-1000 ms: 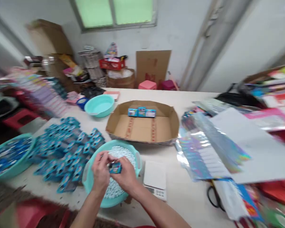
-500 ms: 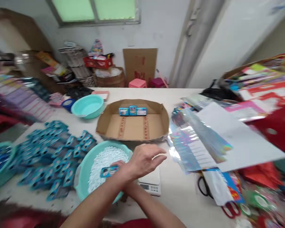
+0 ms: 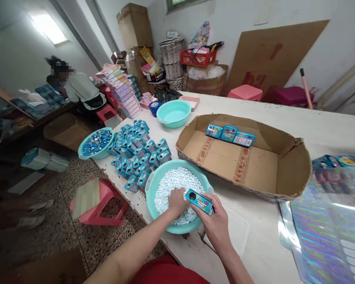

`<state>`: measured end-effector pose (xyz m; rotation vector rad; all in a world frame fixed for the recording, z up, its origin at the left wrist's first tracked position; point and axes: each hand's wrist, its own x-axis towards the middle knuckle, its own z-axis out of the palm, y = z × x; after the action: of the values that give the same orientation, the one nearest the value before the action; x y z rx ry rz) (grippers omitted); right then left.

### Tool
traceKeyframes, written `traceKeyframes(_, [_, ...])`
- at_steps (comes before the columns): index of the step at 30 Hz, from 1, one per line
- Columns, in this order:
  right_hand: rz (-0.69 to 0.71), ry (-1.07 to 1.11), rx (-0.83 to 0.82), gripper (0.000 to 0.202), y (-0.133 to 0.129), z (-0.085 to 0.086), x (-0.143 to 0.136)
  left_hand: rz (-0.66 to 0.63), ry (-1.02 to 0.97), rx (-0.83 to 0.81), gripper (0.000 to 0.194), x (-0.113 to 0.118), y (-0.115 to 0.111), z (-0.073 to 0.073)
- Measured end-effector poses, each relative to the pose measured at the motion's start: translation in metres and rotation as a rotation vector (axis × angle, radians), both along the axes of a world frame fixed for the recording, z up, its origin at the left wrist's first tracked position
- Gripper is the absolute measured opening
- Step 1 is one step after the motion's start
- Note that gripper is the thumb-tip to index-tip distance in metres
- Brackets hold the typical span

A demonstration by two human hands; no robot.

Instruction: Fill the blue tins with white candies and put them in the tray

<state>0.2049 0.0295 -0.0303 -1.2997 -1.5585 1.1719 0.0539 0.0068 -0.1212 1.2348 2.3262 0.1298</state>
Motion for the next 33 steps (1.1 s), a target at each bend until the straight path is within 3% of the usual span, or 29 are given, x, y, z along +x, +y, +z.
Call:
traceKeyframes(3, [0.012,-0.006,-0.004,0.038,-0.001,-0.001,-0.009,-0.079,-0.093,-0.049,0.034,0.014,0.002,0.003])
traceKeyframes(7, [0.069,0.008,0.022,0.036,0.001,-0.005,-0.019,0.189,-0.423,0.169,0.016,-0.012,0.005,0.002])
traceKeyframes(10, [0.058,-0.013,0.031,0.035,0.005,-0.011,-0.021,0.304,-0.573,0.291,0.028,-0.032,0.007,0.011])
traceKeyframes(12, [0.064,-0.041,0.037,0.034,0.006,-0.016,-0.021,0.39,-0.732,0.355,0.034,-0.037,0.008,0.028])
traceKeyframes(16, [0.107,-0.087,0.056,0.029,0.004,-0.024,-0.027,0.634,-1.214,0.621,0.04,-0.03,0.013,0.08])
traceKeyframes(19, [0.16,-0.122,0.072,0.023,0.0,-0.025,-0.036,0.653,-1.387,0.802,0.034,-0.021,0.019,0.104])
traceKeyframes(24, [0.182,-0.174,0.1,0.022,-0.002,-0.017,-0.045,0.678,-1.443,0.942,0.027,-0.013,0.027,0.105])
traceKeyframes(33, [0.177,-0.197,0.058,0.023,0.004,-0.007,-0.043,0.7,-1.356,0.886,0.023,-0.015,0.034,0.109])
